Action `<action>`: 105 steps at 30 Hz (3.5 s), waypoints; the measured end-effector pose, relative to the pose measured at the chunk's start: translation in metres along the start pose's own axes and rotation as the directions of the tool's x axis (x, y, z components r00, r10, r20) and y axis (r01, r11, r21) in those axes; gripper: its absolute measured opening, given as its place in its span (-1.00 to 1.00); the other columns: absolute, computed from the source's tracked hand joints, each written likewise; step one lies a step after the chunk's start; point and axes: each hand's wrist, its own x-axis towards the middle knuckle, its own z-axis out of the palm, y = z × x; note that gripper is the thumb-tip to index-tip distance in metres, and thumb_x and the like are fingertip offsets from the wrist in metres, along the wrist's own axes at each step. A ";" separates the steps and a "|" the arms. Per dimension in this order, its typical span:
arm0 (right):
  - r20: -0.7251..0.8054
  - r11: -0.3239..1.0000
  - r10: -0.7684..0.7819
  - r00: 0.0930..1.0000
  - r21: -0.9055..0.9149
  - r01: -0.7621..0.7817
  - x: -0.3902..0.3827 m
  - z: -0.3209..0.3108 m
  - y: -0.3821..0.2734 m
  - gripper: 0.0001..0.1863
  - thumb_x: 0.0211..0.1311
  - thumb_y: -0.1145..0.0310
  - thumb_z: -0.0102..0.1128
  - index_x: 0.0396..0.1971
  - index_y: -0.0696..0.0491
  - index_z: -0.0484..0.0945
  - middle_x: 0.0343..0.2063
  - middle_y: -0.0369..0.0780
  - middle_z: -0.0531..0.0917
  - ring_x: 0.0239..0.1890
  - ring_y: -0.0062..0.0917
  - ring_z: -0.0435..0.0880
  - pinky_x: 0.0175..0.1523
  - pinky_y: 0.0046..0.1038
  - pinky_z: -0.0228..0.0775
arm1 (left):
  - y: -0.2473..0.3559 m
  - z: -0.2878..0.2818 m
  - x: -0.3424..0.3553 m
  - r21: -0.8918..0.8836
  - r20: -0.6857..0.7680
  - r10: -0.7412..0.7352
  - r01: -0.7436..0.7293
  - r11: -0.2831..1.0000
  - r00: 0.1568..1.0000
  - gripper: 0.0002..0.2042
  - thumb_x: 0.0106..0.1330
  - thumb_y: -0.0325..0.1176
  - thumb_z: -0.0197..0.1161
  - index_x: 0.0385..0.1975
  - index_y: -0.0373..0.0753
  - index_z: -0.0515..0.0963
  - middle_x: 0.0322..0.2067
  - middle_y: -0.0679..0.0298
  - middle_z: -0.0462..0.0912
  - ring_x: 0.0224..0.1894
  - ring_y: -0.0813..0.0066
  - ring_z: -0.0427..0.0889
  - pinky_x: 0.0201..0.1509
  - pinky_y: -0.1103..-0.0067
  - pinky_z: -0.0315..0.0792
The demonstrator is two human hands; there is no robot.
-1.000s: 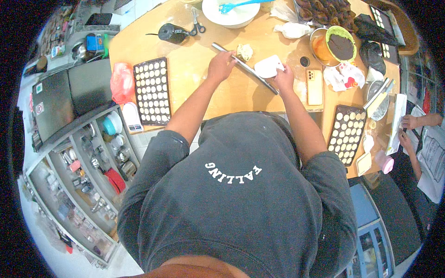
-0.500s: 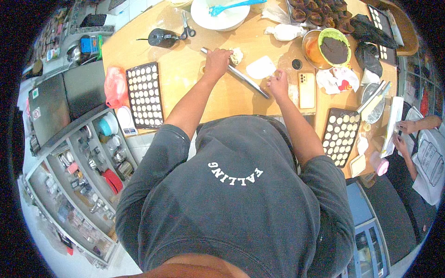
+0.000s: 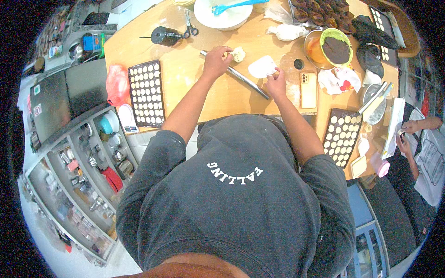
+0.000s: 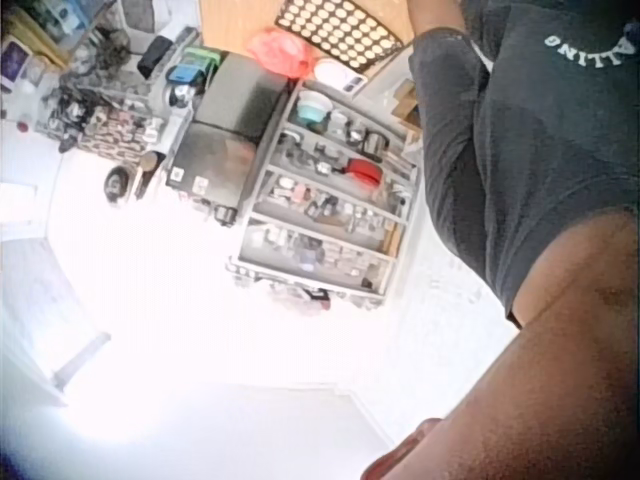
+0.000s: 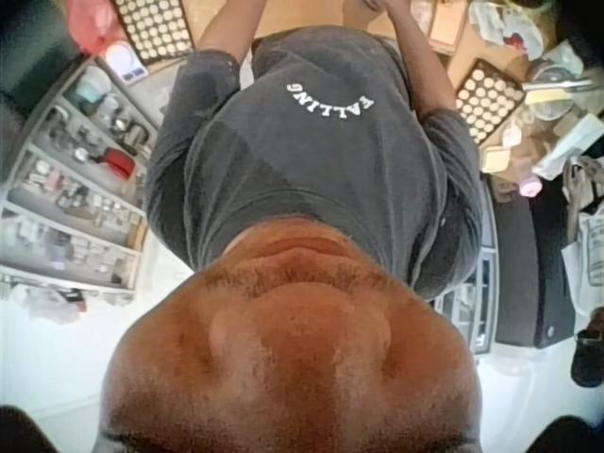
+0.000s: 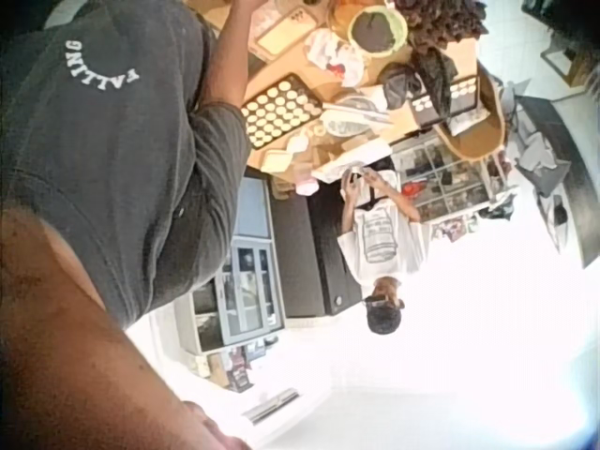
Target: The person prepares small pastries by rolling out pieces of dough on a wooden table, placing filling in the center of the dough, folding it, and arranging the finished pastries onto a baking tray. The person also uses a scraper to portion the dough and a rolling pin to flatten it.
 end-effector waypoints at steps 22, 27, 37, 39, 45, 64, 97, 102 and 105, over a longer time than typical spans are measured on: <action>0.387 0.893 -0.352 0.852 0.410 0.182 -0.096 0.057 -0.081 -0.64 0.34 0.50 0.28 0.11 0.24 0.60 -0.18 -0.20 0.75 -0.20 -0.57 0.71 -0.11 -0.53 0.52 | 0.067 -0.101 -0.108 -0.761 0.241 -0.415 0.436 0.480 0.877 -0.76 0.41 -0.43 0.31 -0.01 -0.38 0.69 -0.20 0.31 0.78 -0.20 0.69 0.63 -0.11 0.65 0.49; 0.368 0.919 -0.335 0.868 0.331 0.214 -0.108 0.067 -0.082 -0.72 0.36 0.50 0.32 0.03 0.24 0.65 -0.24 -0.23 0.76 -0.26 -0.61 0.69 -0.13 -0.54 0.53 | 0.062 -0.107 -0.129 -0.719 0.258 -0.410 0.457 0.523 0.875 -0.80 0.41 -0.41 0.35 -0.07 -0.37 0.73 -0.19 0.30 0.78 -0.19 0.65 0.65 -0.07 0.66 0.52; 0.424 0.910 -0.361 0.831 0.355 0.214 -0.152 0.102 -0.095 -0.69 0.40 0.45 0.26 0.06 0.27 0.65 -0.18 -0.16 0.77 -0.15 -0.52 0.75 0.01 -0.49 0.60 | 0.038 -0.126 -0.156 -0.757 0.045 -0.538 0.380 0.532 0.842 -0.77 0.34 -0.47 0.42 -0.07 -0.43 0.70 -0.24 0.23 0.78 -0.21 0.60 0.70 -0.08 0.64 0.58; 0.439 0.900 -0.380 0.814 0.378 0.216 -0.159 0.108 -0.095 -0.69 0.40 0.45 0.26 0.06 0.27 0.65 -0.16 -0.15 0.77 -0.12 -0.51 0.75 0.04 -0.48 0.60 | 0.036 -0.137 -0.159 -0.762 0.020 -0.545 0.365 0.534 0.838 -0.78 0.34 -0.47 0.42 -0.08 -0.43 0.71 -0.26 0.24 0.77 -0.26 0.62 0.68 -0.13 0.65 0.56; 0.400 0.885 -0.429 0.810 0.365 0.288 -0.178 0.129 -0.099 -0.71 0.39 0.40 0.30 0.01 0.24 0.68 -0.18 -0.19 0.78 -0.18 -0.57 0.72 -0.02 -0.51 0.56 | 0.039 -0.186 -0.171 -0.633 0.021 -0.392 0.316 0.707 0.920 -0.81 0.35 -0.40 0.42 -0.09 -0.28 0.77 -0.32 0.36 0.73 -0.42 0.75 0.46 -0.33 0.72 0.34; 0.294 0.845 -0.503 0.813 0.366 0.390 -0.271 0.256 -0.091 -0.72 0.35 0.45 0.36 -0.01 0.24 0.66 -0.17 -0.20 0.75 -0.12 -0.59 0.69 0.04 -0.51 0.55 | -0.063 -0.272 -0.228 -0.850 0.203 -0.320 0.329 0.412 0.925 -0.27 0.28 -0.58 0.42 0.44 -0.33 0.22 -0.16 0.14 0.72 -0.08 0.53 0.67 0.09 0.58 0.54; 0.091 0.780 -0.487 0.869 0.493 0.386 -0.310 0.272 -0.100 -0.58 0.26 0.62 0.31 0.13 0.21 0.54 -0.18 -0.18 0.71 -0.14 -0.53 0.71 0.03 -0.48 0.60 | -0.079 -0.302 -0.223 -0.724 0.147 -0.074 0.158 0.672 0.986 -0.40 0.25 -0.49 0.44 0.30 -0.30 0.38 -0.29 0.27 0.75 -0.27 0.70 0.64 -0.16 0.72 0.46; 0.096 0.758 -0.505 0.858 0.524 0.388 -0.311 0.270 -0.101 -0.60 0.26 0.61 0.33 0.11 0.20 0.57 -0.21 -0.23 0.70 -0.17 -0.56 0.70 -0.02 -0.51 0.57 | -0.074 -0.307 -0.223 -0.638 0.023 0.044 -0.020 0.770 0.999 -0.40 0.19 -0.44 0.49 0.28 -0.24 0.49 -0.30 0.27 0.79 -0.47 0.72 0.45 -0.31 0.69 0.36; 0.120 0.772 -0.509 0.852 0.502 0.390 -0.308 0.269 -0.102 -0.62 0.27 0.61 0.32 0.10 0.20 0.59 -0.21 -0.24 0.70 -0.21 -0.58 0.68 -0.06 -0.52 0.55 | -0.080 -0.309 -0.220 -0.638 0.043 0.076 -0.031 0.770 0.996 -0.34 0.20 -0.41 0.49 0.35 -0.24 0.44 -0.28 0.32 0.79 -0.44 0.71 0.46 -0.25 0.67 0.37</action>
